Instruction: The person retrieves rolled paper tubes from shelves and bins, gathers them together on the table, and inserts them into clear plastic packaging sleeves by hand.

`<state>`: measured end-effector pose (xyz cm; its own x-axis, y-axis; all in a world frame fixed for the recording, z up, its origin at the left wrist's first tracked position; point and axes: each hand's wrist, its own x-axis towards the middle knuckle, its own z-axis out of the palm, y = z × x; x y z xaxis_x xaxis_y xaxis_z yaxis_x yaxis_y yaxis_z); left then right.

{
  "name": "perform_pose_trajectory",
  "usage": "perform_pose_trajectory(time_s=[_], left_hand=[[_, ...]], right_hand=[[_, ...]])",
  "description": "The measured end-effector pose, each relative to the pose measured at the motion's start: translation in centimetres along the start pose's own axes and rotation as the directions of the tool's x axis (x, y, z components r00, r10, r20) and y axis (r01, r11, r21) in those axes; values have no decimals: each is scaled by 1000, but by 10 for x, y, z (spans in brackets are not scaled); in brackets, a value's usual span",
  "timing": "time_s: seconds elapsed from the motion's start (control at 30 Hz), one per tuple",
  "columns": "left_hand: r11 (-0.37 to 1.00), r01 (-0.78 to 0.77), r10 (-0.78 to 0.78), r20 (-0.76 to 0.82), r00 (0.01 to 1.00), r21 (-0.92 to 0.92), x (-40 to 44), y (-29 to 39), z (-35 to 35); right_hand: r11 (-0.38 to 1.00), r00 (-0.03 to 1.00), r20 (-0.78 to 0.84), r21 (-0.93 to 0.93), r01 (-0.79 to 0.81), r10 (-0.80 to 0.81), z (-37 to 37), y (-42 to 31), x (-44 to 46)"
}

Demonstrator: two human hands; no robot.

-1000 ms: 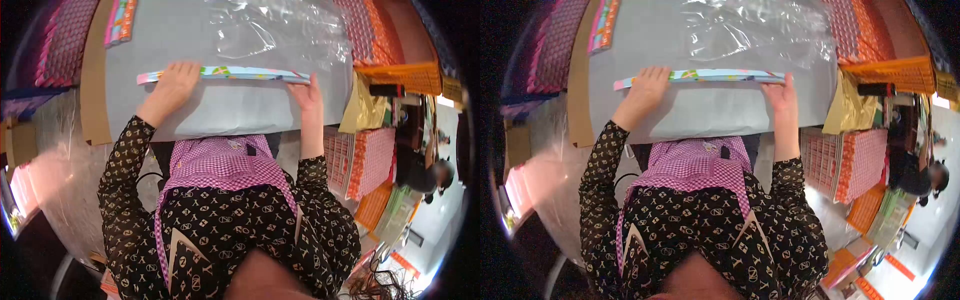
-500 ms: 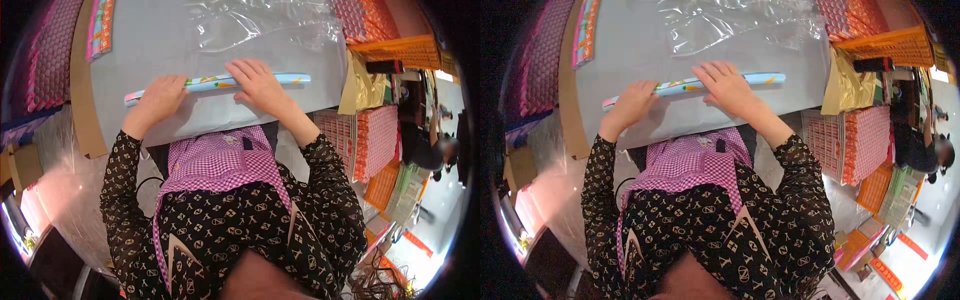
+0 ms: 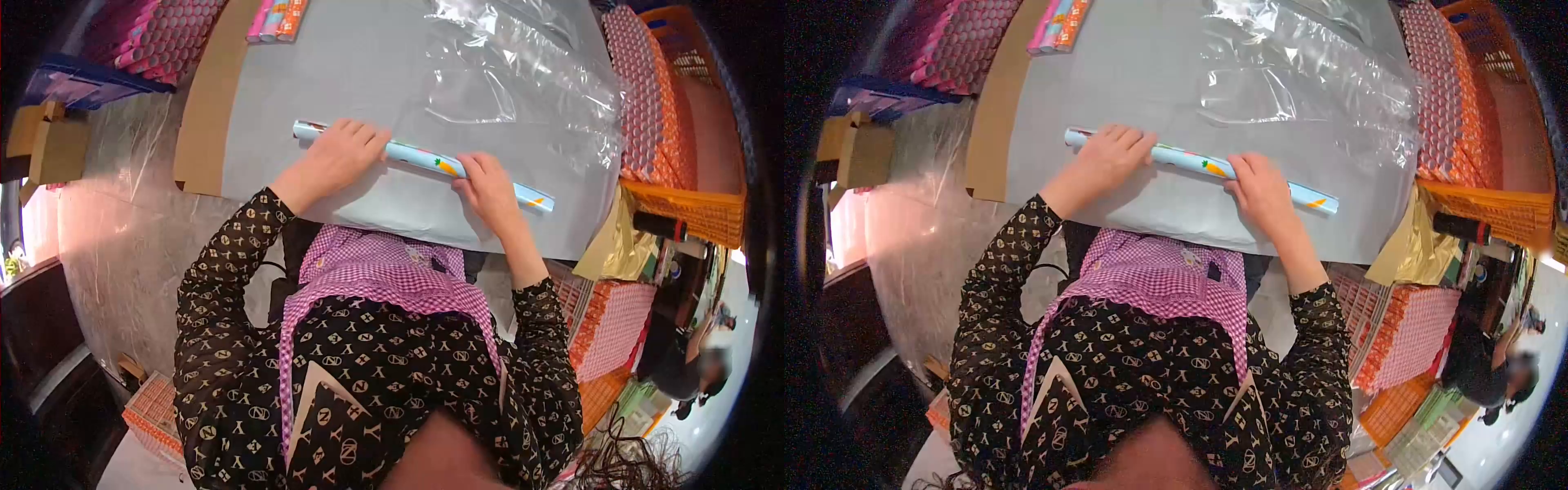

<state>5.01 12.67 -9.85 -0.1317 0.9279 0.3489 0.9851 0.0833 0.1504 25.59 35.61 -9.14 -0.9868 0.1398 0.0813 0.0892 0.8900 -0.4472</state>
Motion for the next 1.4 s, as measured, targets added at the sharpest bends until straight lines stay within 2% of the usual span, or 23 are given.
perform_pose_trajectory(time_s=[0.23,0.3,0.43,0.5,0.57,0.63,0.67,0.7,0.8,0.83,0.9,1.03,1.1,1.13,1.2,1.27,1.4], left_hand=[[995,99,-101,-52,994,-27,-33,-20,-15],[982,179,-182,-48,982,-68,-36,-25,-6],[985,161,-165,-80,983,-60,-42,-27,-10],[957,224,-247,-115,962,-184,-50,-29,-10],[930,274,-277,22,961,-247,-65,-39,2],[957,184,-226,-180,957,-225,-58,-31,-11],[963,189,-212,-107,971,-190,-64,-36,-7],[990,121,-132,-187,973,-73,-64,-36,-10],[968,184,-204,-111,973,-170,-65,-35,-14],[962,195,-216,-98,971,-190,-65,-34,-13],[962,194,-219,-118,969,-191,-66,-33,-14],[960,188,-223,-160,962,-207,-67,-33,-13],[961,179,-220,-190,957,-210,-67,-35,-10],[962,173,-215,-199,956,-210,-67,-36,-10],[964,160,-207,-226,952,-211,-67,-36,-11],[960,159,-212,-224,951,-230,-67,-37,-13],[953,171,-228,-219,949,-251,-67,-36,-13]], right_hand=[[991,995,-14,-90,95,-97,7,11,7],[992,996,-6,-92,89,-89,13,18,7],[991,997,-16,-106,79,-82,15,23,3],[993,996,-5,-81,89,-90,16,22,5],[991,995,-31,-97,93,-97,13,16,0],[992,997,-19,-107,69,-71,12,13,4],[993,999,15,-109,34,-33,12,12,1],[990,993,-48,-88,107,-111,13,14,2],[996,998,24,-75,54,-52,12,14,2],[993,997,13,-83,81,-80,10,15,2],[994,994,95,-92,60,-51,5,14,5],[992,988,116,-56,112,-105,-18,9,29],[963,971,52,-125,238,-233,-24,17,59],[967,971,103,-116,227,-215,-37,6,83],[931,946,37,-171,324,-322,-50,-16,132],[859,874,2,-178,479,-487,-56,-36,191],[749,770,-6,-233,620,-638,-57,-102,312]])
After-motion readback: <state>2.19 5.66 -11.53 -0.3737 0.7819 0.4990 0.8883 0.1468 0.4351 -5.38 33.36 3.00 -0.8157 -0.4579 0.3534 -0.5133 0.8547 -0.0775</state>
